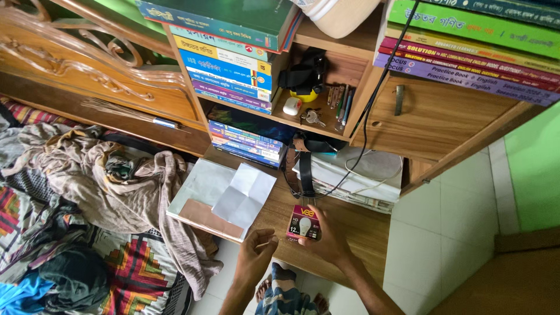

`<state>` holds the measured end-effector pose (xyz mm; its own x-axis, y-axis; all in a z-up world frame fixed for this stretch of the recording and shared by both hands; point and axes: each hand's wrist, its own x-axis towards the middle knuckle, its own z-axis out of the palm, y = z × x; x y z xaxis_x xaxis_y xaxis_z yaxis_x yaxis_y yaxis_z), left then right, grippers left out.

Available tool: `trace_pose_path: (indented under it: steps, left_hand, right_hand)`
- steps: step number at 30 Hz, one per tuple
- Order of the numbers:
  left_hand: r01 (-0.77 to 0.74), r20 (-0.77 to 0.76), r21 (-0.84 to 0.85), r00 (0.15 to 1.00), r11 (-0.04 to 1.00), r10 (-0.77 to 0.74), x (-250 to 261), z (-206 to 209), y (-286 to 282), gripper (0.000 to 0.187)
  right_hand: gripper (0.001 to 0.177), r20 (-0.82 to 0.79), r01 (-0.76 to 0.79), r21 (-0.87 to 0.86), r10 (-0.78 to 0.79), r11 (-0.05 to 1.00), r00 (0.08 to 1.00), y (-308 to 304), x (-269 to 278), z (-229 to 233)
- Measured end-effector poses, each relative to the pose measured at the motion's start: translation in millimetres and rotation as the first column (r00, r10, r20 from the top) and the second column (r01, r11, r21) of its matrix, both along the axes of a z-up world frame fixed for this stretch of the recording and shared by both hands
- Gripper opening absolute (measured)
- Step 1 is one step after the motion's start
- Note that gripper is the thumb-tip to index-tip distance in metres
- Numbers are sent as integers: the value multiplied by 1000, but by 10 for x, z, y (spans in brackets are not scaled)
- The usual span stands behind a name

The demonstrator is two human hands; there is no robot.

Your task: The person retrieves a new LED bulb from a shelf, walks to a chair, and opens the box to remove the bulb. They then walk to a wall-mounted fixture and screw the bulb into the socket.

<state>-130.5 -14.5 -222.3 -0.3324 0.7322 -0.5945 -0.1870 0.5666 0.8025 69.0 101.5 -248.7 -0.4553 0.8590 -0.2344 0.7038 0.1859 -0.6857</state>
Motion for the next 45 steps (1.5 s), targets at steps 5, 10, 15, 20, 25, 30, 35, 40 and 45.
trace_pose_path:
  steps: [5,10,15,20,25,30,35,40,45]
  left_hand:
    - [60,-13,22,998,998,-60,-109,93,25,42]
    - [228,-91,241,973,943,-212,-35,153,272,41]
    - [526,-500,395,811,753,-304,333,455,643,50]
    - [697,-627,402,682,594,-376,808,795,919,57]
    - [745,-398,351,667,567,-630,1454,886,1028,58]
    - [645,36,382,705,662,-708,2344,865,959,50]
    - [649,487,132,616,749,-619,3252,1029,941,72]
    - [681,669,112,486,723,-562,3964,1224,973,82]
    - [736,607,91,494,671,-623,4511,1329,995,74]
  right_hand:
    - [99,-225,164,-79,-178,983,958,-43,74,161]
    - [86,-439,358,-93,-361,929,822,-135,319,464]
    - [81,-422,642,-244,-675,727,605,-264,622,834]
    - [70,-507,840,-115,-759,530,409,-492,1099,1196]
    - [60,-484,937,-198,-860,287,161,-662,1815,1596]
    - [59,-572,923,-257,-815,287,94,-794,2584,1889]
    - [62,-664,927,-182,-736,327,129,-892,3338,2115]
    - [65,-725,908,-157,-670,389,162,-999,3955,2370]
    - [75,-673,914,-98,-703,393,230,-1025,4437,2684]
